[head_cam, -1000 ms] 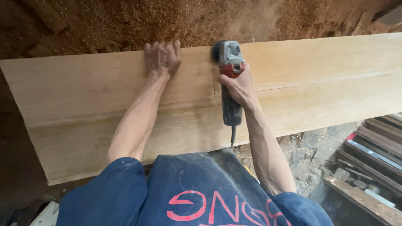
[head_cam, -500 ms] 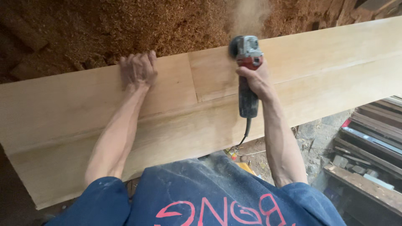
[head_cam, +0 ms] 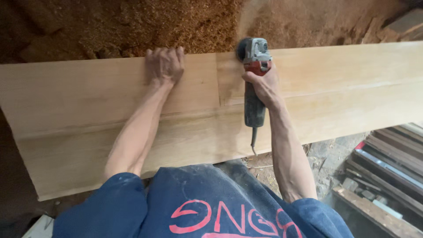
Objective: The person uses an orbital sander to smooth the surface of a large wooden plank. They move the sander back and forth across the plank, covering the entire surface area. The person then lifts the plank to inspect the sanded surface.
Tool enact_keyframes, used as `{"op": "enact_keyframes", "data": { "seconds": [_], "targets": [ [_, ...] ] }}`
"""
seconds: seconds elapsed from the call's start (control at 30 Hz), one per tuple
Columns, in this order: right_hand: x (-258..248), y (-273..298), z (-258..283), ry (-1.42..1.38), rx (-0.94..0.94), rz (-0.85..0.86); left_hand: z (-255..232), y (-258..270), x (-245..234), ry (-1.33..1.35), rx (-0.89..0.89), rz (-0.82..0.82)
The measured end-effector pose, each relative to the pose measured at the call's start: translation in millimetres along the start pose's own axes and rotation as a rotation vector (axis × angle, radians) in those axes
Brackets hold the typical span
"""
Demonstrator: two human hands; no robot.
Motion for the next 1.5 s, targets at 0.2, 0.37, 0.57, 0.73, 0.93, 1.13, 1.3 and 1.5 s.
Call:
{"op": "enact_keyframes", "data": {
  "seconds": [0.2,0.37,0.57,0.73,0.93,1.13,1.3,1.5],
  "targets": [
    [37,6,33,0.016,0.014,0.096,2,-1,10,0.068,-0.022,0.013],
    [51,11,48,0.132,0.047,0.122,-1,-4,10,0.073,0.012,-0.036],
    [54,15,46,0.086,0.013,0.14,5,-6,19,0.06,-0.025,-0.016],
    [49,14,31,0.11,-0.062,0.099,3,-2,11,0.068,0.058,-0.101],
    [5,29,4,-0.012,0.065,0.078,0,0,7,0.004,0.042,-0.069],
    [40,35,3,0.089,0.112,0.083,-2,0,4,-0.014,0.05,-0.069],
    [58,43,-1,0.291,0.168,0.123,0,-2,1,0.052,0.061,-0.093],
    [8,68,-23,0.068,0.198,0.074,4,0,3,0.045,-0.002,-0.08]
  ]
}}
Point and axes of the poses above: each hand's wrist, its own y-axis away from the middle knuckle, its own x-axis out of the palm, z = x × y, the point moved 6 cm from there along -y, towards the middle knuckle, and after that the axes turned 9 degrees about z, right-handed, at the moved point
